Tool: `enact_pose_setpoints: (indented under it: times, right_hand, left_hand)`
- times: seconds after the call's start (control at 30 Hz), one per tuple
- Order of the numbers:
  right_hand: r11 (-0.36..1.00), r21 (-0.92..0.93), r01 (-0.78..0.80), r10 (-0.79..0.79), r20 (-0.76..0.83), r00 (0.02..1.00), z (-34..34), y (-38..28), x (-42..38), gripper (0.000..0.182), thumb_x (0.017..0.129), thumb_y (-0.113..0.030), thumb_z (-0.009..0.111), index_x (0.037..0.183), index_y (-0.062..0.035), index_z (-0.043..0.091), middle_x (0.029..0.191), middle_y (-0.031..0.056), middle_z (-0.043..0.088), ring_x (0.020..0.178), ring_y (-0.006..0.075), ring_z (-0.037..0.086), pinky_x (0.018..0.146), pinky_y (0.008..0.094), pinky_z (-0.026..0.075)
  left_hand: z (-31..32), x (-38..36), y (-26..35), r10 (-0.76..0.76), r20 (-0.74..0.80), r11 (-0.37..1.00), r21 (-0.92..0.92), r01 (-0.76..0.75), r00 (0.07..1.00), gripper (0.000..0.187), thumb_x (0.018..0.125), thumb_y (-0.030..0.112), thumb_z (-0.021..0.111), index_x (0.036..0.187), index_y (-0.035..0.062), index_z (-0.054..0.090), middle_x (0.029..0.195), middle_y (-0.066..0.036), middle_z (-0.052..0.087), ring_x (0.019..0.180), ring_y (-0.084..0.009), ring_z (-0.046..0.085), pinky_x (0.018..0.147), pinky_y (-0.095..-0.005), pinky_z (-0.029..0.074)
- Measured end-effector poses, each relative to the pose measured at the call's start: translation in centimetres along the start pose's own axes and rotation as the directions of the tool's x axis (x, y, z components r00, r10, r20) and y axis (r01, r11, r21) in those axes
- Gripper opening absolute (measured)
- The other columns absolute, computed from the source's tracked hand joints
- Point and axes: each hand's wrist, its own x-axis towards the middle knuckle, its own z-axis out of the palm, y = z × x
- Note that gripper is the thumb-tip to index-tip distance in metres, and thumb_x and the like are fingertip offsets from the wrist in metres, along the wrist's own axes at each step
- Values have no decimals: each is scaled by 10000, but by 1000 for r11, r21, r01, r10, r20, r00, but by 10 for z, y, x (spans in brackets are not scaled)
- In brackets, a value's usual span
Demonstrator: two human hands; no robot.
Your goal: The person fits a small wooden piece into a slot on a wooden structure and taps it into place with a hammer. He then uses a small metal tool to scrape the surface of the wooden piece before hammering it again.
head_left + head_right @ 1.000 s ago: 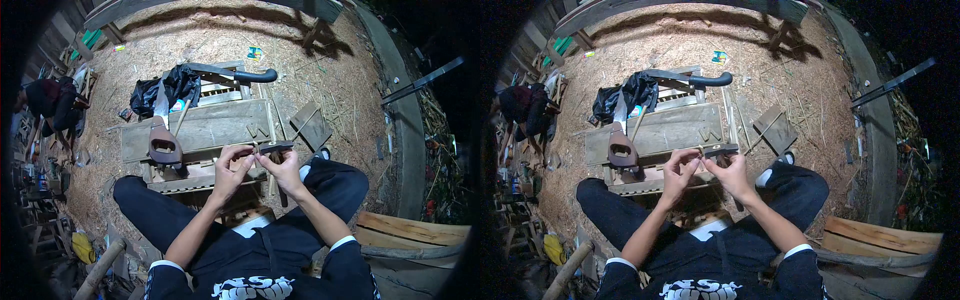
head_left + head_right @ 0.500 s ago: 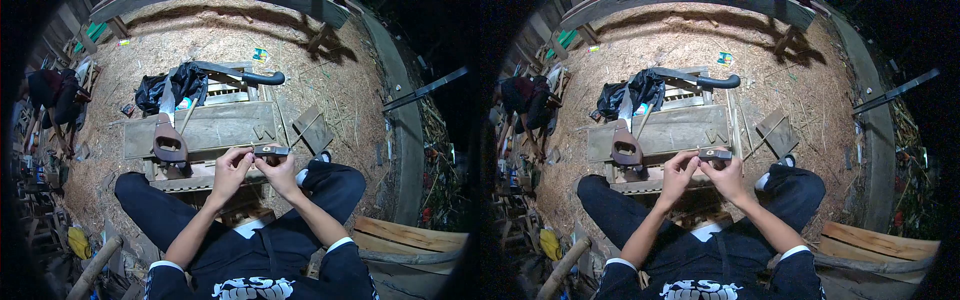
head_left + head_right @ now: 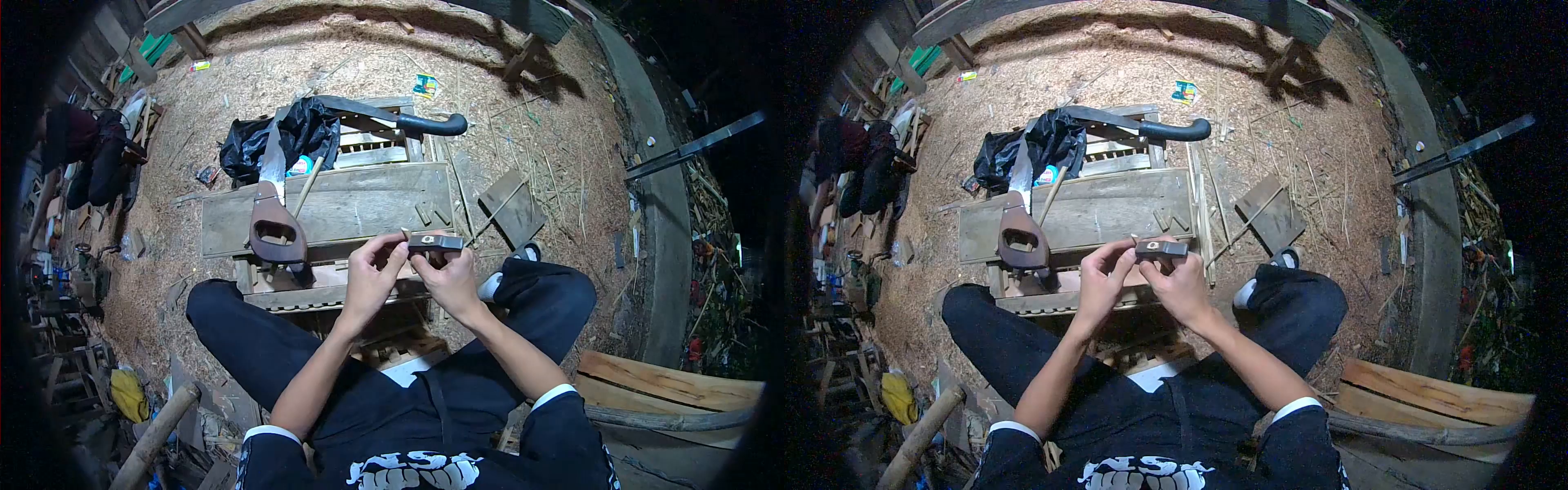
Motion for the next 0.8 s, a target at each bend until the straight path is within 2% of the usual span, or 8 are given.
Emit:
enact_pose_setpoints:
  times: [0.07,0.13,0.23,0.37,0.43,0.53,0.63,0.8]
  right_hand:
    - [1000,16,-2,2,13,1000,2,1,0,218,887,-88,770,1092,-18,746,827,54,737,715,86,614,647,296,505]
    - [996,25,91,-90,-29,996,5,2,0,231,892,-90,778,1110,-24,737,846,84,753,729,96,647,649,297,510]
    - [998,-41,44,-43,23,999,5,1,1,251,898,-88,780,1133,-20,722,875,104,763,761,108,681,678,301,531]
    - [996,-19,88,-87,21,996,7,6,1,265,895,-64,780,1146,-13,712,893,106,765,773,108,686,700,297,543]
    - [984,124,126,-127,-7,992,11,12,0,268,891,-27,775,1150,-8,706,891,84,761,778,88,669,703,281,540]
    - [987,136,83,-83,-6,997,12,10,-3,264,893,-7,772,1148,-3,704,876,53,749,790,66,647,700,265,526]
    - [985,166,52,-52,-6,999,12,9,-3,259,900,-14,774,1149,-4,704,878,32,739,816,56,638,711,259,522]
    - [990,143,17,-18,9,1000,9,1,-1,240,914,-42,770,1141,4,708,890,33,741,817,57,636,715,263,523]
  left_hand:
    - [0,0,0,4,-11,1000,-11,-5,1000,267,1011,159,727,1184,-44,743,941,-18,728,811,-59,592,727,-251,492]
    - [-1,0,1,38,-10,999,-38,-38,999,249,1011,140,726,1171,-50,740,921,4,709,786,-46,563,698,-243,471]
    - [-4,0,3,30,-5,999,-40,-30,1000,237,1009,123,725,1169,-52,738,911,24,691,771,-33,542,675,-230,449]
    - [-7,-1,11,16,18,999,-47,-15,1000,224,1005,105,723,1165,-51,740,903,39,674,753,-24,515,652,-222,423]
    - [-7,-4,15,4,33,998,-65,-2,999,226,999,88,721,1176,-52,740,926,28,695,780,-27,550,681,-220,451]
    - [-5,-5,16,49,17,997,-57,-48,999,239,996,85,724,1186,-58,738,969,3,723,826,-35,592,724,-223,487]
    - [-5,-6,16,13,13,998,-59,-13,1000,252,994,86,726,1197,-62,736,1009,-27,744,868,-46,622,766,-228,509]
    - [-6,-4,18,24,9,999,-48,-24,1000,268,980,81,745,1205,-64,735,1011,-44,749,880,-59,633,786,-239,520]
